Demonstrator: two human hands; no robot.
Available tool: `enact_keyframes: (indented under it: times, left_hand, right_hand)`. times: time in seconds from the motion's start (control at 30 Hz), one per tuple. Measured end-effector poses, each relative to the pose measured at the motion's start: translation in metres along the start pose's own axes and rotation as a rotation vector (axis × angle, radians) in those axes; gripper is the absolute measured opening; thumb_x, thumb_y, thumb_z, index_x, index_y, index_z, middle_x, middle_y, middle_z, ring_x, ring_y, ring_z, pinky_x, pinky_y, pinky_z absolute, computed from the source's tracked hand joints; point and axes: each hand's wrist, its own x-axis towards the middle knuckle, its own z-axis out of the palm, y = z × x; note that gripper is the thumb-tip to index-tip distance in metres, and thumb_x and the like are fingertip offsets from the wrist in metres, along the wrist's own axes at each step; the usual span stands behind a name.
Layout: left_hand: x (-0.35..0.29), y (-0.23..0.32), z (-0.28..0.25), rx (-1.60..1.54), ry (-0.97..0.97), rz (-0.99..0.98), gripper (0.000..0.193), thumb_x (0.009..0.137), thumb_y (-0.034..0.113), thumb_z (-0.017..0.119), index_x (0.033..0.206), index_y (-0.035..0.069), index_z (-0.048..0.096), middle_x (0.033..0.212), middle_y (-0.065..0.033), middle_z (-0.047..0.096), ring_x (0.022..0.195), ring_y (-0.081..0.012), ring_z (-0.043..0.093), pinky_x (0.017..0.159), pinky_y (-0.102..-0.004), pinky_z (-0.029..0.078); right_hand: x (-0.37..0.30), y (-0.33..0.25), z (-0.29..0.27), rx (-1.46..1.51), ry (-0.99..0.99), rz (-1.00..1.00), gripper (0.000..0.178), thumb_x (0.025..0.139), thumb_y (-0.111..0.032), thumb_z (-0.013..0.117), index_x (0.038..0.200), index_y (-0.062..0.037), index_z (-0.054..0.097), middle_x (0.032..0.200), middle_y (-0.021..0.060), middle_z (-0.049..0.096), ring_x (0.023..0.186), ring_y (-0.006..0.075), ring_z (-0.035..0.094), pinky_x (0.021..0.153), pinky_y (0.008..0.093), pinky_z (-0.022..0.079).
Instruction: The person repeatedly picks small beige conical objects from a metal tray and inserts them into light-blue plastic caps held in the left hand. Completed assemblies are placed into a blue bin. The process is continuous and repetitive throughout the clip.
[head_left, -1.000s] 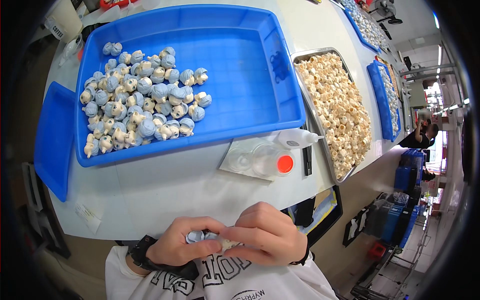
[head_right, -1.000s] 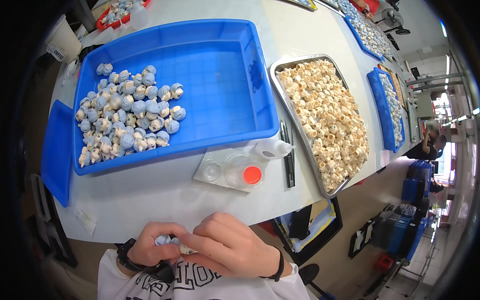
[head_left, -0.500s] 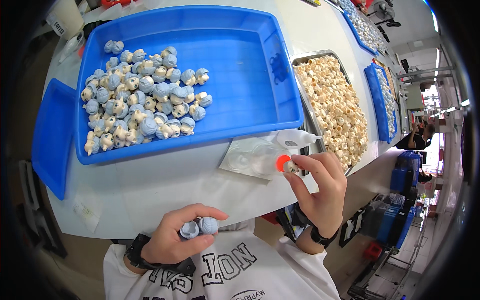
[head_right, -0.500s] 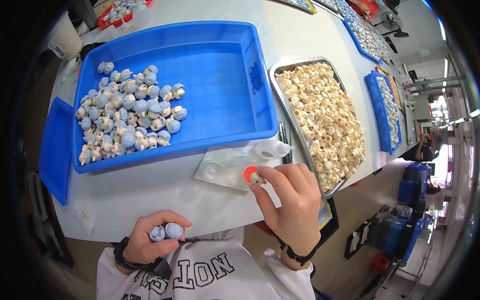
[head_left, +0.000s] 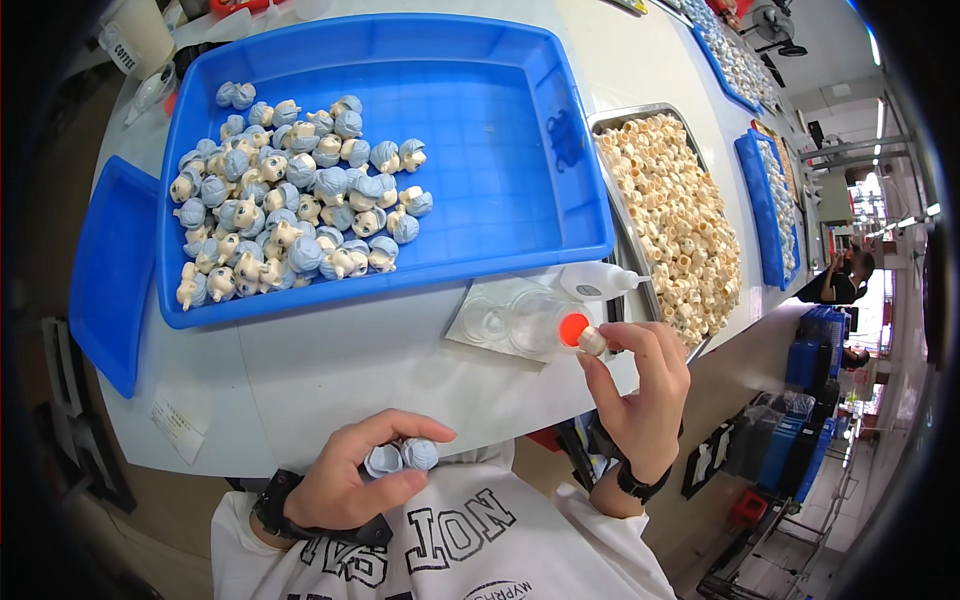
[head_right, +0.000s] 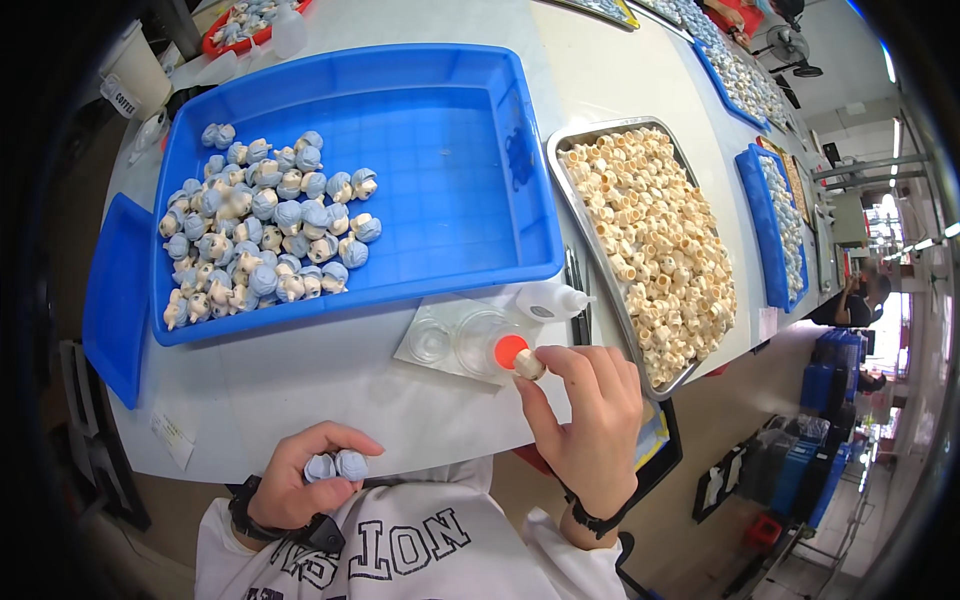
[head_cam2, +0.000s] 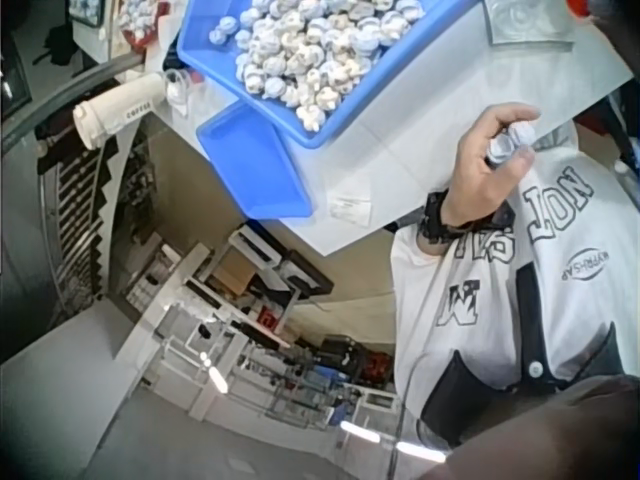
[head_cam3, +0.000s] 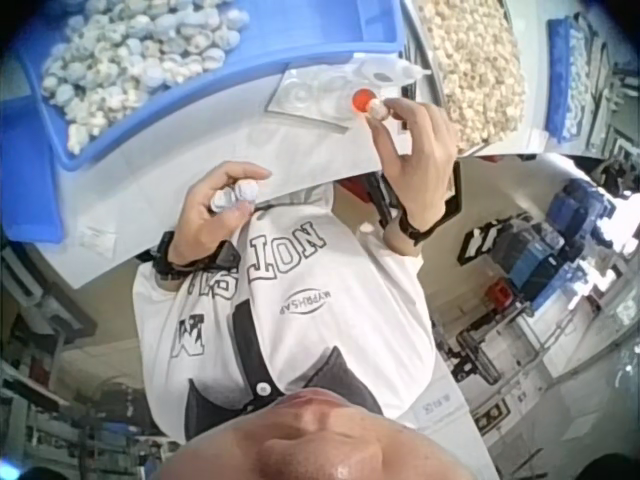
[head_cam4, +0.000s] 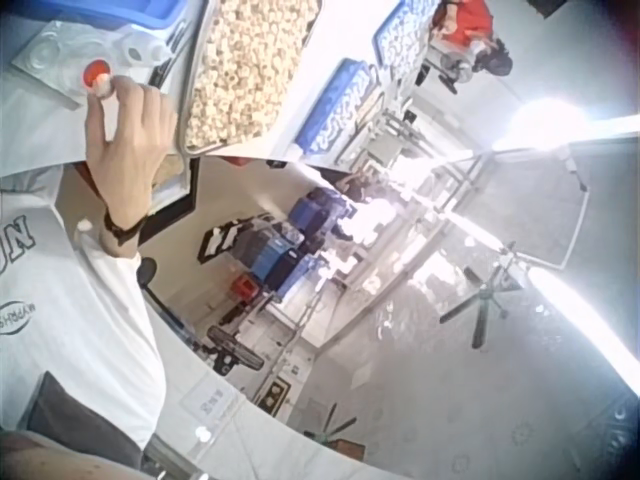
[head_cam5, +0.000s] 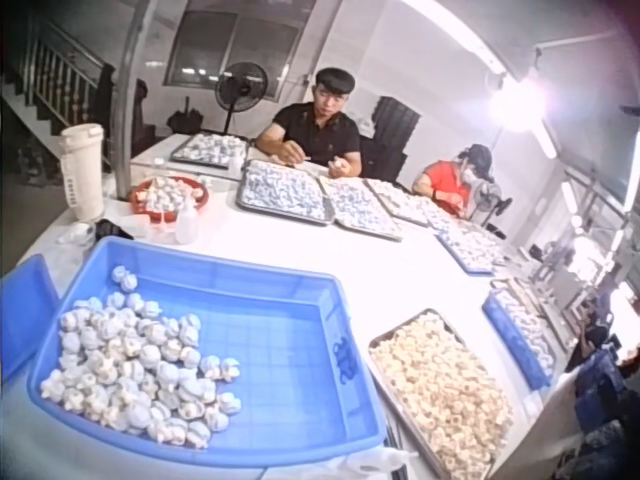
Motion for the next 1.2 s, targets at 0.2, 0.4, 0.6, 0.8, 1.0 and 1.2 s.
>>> enact_keyframes:
  times: [0.2,0.4,0.6,0.8,1.0,1.2]
  left_hand:
    - [-0.001,-0.005,-0.002,-0.078,0.011,-0.002,0.035,0.081,0.011,0.052,0.114,-0.001,0.05,0.092,-0.0065,0.058,0.08,-0.0083,0.051,0.074,-0.0225,0.041]
    - [0.005,-0.007,0.003,-0.249,0.071,0.094,0.033,0.085,0.011,0.049,0.115,-0.001,0.047,0.088,-0.0071,0.058,0.062,-0.0039,0.048,0.053,-0.0181,0.039]
    - [0.004,-0.009,-0.001,-0.24,0.049,0.037,0.03,0.088,0.02,0.051,0.113,0.002,0.052,0.082,-0.0022,0.056,0.063,-0.0034,0.047,0.054,-0.0173,0.039]
    - [0.005,-0.017,0.0,-0.226,0.035,0.056,0.03,0.088,0.019,0.052,0.112,0.001,0.052,0.085,-0.0025,0.056,0.068,-0.0042,0.048,0.06,-0.0185,0.04]
    - [0.012,-0.02,0.008,0.001,0.146,0.272,0.032,0.083,0.022,0.055,0.105,-0.002,0.05,0.087,-0.0056,0.055,0.069,-0.0061,0.048,0.059,-0.0195,0.039]
    - [0.005,-0.018,0.006,-0.165,0.066,0.087,0.026,0.083,0.015,0.052,0.104,-0.001,0.052,0.088,-0.0027,0.055,0.079,-0.0077,0.049,0.07,-0.0232,0.041]
  right_hand:
    - [-0.006,-0.002,0.002,0.06,0.071,0.03,0.028,0.064,-0.007,0.072,0.089,-0.0038,0.059,0.079,0.0082,0.058,0.071,0.0249,0.054,0.062,0.0339,0.04]
    - [-0.013,-0.037,0.014,0.867,-0.165,-0.167,0.032,0.068,-0.011,0.074,0.094,0.0004,0.058,0.092,0.0154,0.062,0.074,0.0269,0.061,0.063,0.031,0.048]
    - [-0.018,-0.056,0.037,1.154,-0.342,-0.218,0.034,0.071,-0.012,0.073,0.096,0.0029,0.054,0.101,0.0241,0.061,0.07,0.0267,0.064,0.059,0.03,0.05]
    - [-0.017,-0.055,0.04,1.17,-0.258,-0.202,0.034,0.072,-0.01,0.072,0.097,0.0024,0.053,0.104,0.0253,0.06,0.074,0.0273,0.065,0.062,0.0298,0.051]
    - [-0.029,-0.054,0.035,1.235,-0.301,0.018,0.032,0.075,-0.01,0.07,0.098,0.0044,0.053,0.105,0.0266,0.059,0.081,0.0264,0.066,0.064,0.0286,0.052]
    - [-0.033,-0.057,0.034,1.306,-0.327,0.104,0.031,0.077,-0.011,0.069,0.098,0.0056,0.052,0.105,0.0249,0.06,0.085,0.0266,0.065,0.068,0.0292,0.053]
